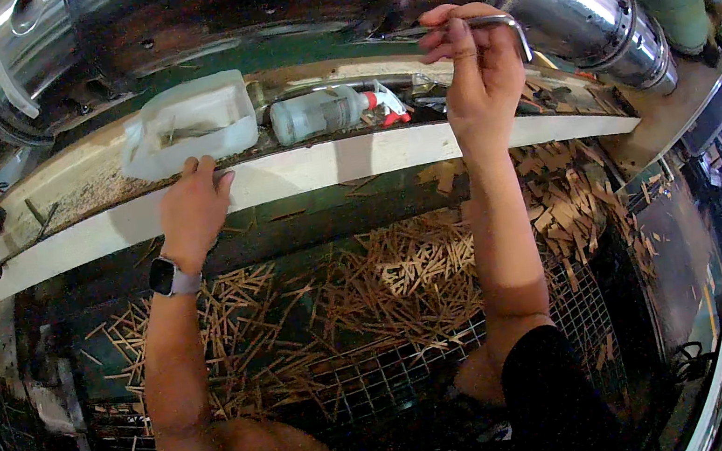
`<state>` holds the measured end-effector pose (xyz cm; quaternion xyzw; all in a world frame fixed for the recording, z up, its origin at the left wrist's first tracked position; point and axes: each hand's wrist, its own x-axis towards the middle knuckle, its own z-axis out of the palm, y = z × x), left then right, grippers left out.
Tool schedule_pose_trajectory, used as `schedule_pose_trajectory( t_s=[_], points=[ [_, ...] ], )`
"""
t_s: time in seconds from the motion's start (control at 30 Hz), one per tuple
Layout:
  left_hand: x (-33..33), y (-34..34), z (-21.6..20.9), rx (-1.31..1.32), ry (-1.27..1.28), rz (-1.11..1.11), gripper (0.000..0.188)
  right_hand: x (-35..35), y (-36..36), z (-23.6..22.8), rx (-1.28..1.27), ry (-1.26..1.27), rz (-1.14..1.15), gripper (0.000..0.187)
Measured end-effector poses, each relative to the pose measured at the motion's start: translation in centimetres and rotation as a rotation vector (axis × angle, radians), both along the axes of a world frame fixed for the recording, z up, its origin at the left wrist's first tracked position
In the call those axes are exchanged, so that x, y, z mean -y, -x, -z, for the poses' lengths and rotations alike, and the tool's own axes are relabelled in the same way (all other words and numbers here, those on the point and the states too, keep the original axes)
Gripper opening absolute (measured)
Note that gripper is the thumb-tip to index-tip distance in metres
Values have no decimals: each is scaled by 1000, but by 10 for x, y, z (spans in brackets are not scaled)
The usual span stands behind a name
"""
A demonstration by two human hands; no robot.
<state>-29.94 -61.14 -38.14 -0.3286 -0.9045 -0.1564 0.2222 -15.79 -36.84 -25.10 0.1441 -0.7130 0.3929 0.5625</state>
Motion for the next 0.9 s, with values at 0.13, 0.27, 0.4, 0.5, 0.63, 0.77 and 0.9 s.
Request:
schedule_pose_trajectory(
  t_s=[0.13,0.27,0.4,0.5,0.63,0.77,0.9],
  points=[
    [2,1,1,9,-9,-4,25,-1,8,1,-14,-11,20,11],
    [0,3,4,-13,-10,-19,25,-7,12,0,-121,-101,54,11],
    [-4,-2,1,-7,8,-38,25,-5,15,-3,-129,-12,-23,10],
    [-3,-4,-1,-14,34,-32,25,-8,13,-8,-33,-120,50,10],
    [-3,-2,1,-23,38,-24,26,-2,12,-13,-12,-15,51,8],
    [-1,0,-1,24,35,-24,28,-7,27,-14,-107,-62,142,9],
    [-1,-4,-9,224,126,-106,49,6,17,-14,110,149,-186,17]
  ],
)
